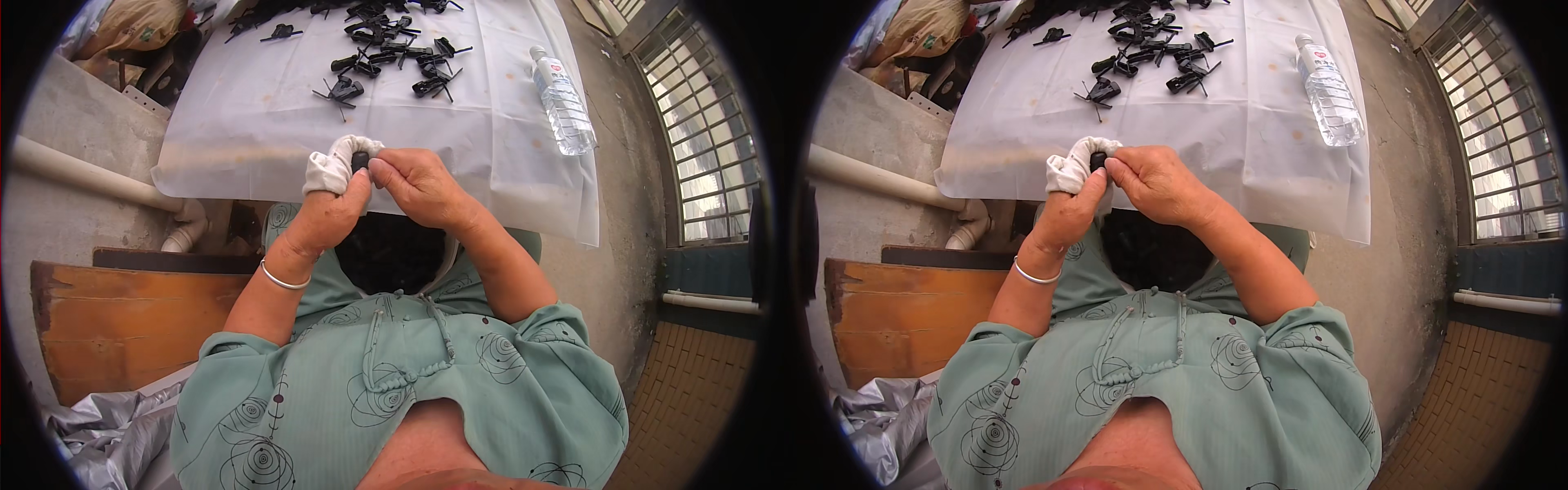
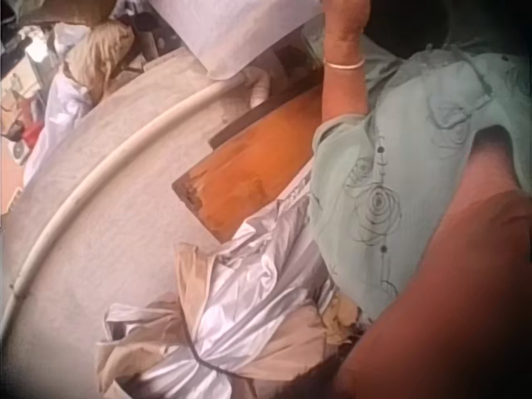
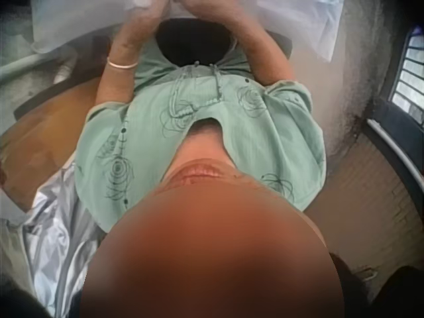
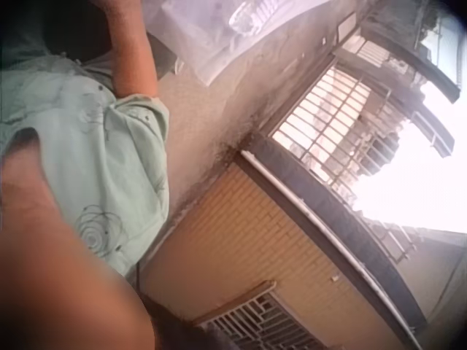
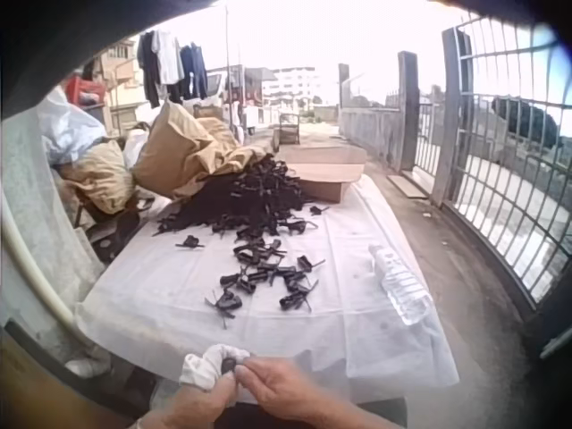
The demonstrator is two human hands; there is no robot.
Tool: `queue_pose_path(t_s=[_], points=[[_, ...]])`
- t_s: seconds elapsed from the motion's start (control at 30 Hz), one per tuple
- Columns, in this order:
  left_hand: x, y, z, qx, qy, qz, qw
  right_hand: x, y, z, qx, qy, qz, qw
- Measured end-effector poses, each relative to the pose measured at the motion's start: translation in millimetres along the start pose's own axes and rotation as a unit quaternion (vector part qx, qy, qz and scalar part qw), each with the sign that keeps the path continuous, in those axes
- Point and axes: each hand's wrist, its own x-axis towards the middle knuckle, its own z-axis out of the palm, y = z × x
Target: Inspecting and cleaning small black plastic parts with a white cloth.
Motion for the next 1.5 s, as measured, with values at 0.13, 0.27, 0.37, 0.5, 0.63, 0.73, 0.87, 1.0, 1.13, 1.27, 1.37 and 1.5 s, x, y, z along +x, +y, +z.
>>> queue_pose_path(t_s=[0.13,0.27,0.37,0.5,0.63,0.73,0.87,1.0,1.13,1.27,1.37,1.5], points=[[-1,-7,9,0.129,0.078,0.099,0.984,6,-1,10,-0.029,0.004,0.009,1.0],[-2,-14,2,0.138,0.113,0.12,0.977,12,7,25,-0.022,0.037,-0.015,0.999],[-9,-13,-4,0.105,0.108,0.076,0.986,19,5,24,0.009,-0.016,0.023,1.0],[-17,-16,-23,0.194,0.002,0.049,0.98,38,24,10,0.055,-0.092,0.059,0.993],[-14,-14,-30,0.269,-0.045,0.082,0.959,71,41,24,-0.351,0.052,0.042,0.934],[-6,-20,-42,0.093,0.037,-0.074,0.992,90,53,36,-0.422,0.053,0.034,0.904],[3,-34,-54,-0.189,0.145,-0.155,0.959,72,54,26,-0.379,0.09,0.013,0.921],[10,-46,-50,-0.407,0.156,-0.178,0.882,34,23,19,-0.157,0.026,-0.034,0.987],[14,-29,-35,-0.407,0.1,-0.123,0.9,21,7,9,-0.157,0.004,-0.038,0.987],[19,-26,-12,-0.199,0.166,0.003,0.966,20,-12,23,-0.156,0.126,-0.191,0.961],[8,-15,-11,-0.161,0.111,-0.037,0.98,23,-6,21,-0.163,0.157,-0.144,0.963],[1,-9,-13,-0.195,0.056,-0.02,0.979,28,2,12,0.034,0.08,0.045,0.995]])
